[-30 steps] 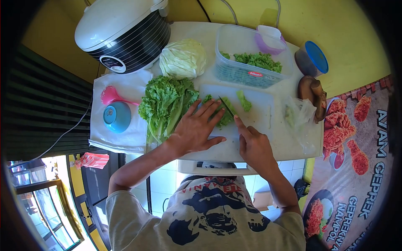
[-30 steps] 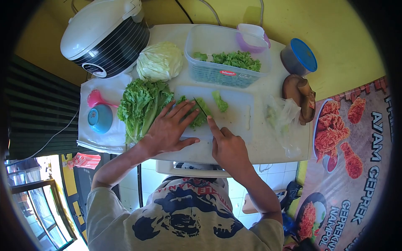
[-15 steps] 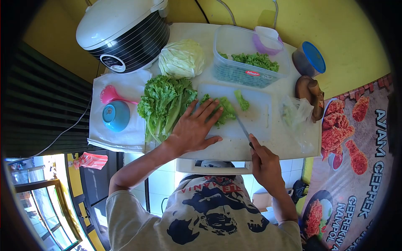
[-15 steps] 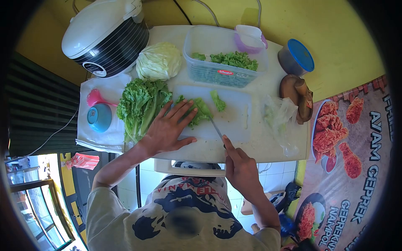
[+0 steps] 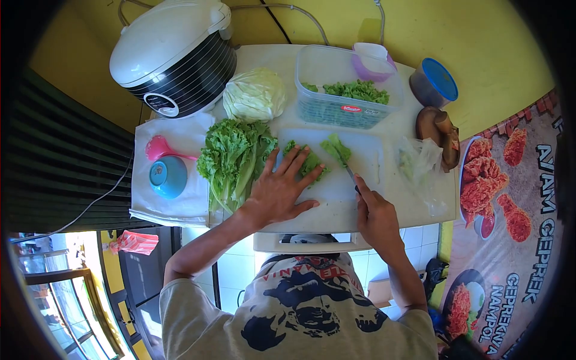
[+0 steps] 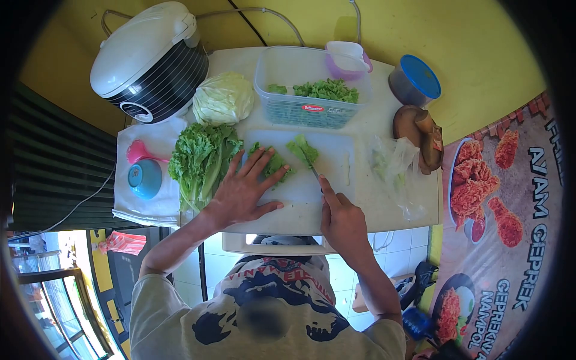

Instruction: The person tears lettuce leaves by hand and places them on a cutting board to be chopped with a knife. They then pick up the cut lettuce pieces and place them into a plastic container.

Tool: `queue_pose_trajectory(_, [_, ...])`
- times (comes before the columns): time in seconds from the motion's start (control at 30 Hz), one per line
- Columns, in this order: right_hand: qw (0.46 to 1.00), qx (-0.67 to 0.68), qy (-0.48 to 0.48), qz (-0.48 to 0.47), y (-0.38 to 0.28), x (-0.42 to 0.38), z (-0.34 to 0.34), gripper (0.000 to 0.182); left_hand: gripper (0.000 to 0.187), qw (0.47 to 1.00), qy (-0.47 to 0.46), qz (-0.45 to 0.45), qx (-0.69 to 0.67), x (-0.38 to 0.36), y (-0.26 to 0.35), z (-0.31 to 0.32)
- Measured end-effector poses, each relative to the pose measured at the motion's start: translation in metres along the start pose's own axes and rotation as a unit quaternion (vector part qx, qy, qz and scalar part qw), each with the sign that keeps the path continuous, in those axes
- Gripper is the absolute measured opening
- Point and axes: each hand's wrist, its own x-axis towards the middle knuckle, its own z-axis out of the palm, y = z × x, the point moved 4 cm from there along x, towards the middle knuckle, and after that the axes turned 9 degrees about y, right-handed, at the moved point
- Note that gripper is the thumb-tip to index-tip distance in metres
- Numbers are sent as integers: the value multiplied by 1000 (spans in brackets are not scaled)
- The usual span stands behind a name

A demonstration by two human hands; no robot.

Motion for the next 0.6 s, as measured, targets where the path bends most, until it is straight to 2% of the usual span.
queue_pose_trajectory(0.13, [1000,25,9,1,-6,2,-5,56,79,1000,9,11,5,3,2,1])
queue_pose_trajectory(0.33, [997,77,7,-14,-23,8,-1,58,86,996,80,-24,-39,-5,-7,-15])
queue_pose_trajectory(0.47, [995,91,-10,-38,-33,16,13,59,82,995,75,-38,-44,-8,-10,-13])
queue_pose_trajectory(0.6, [996,68,-58,-4,-36,23,20,56,81,996,60,-48,-50,-11,-11,-5])
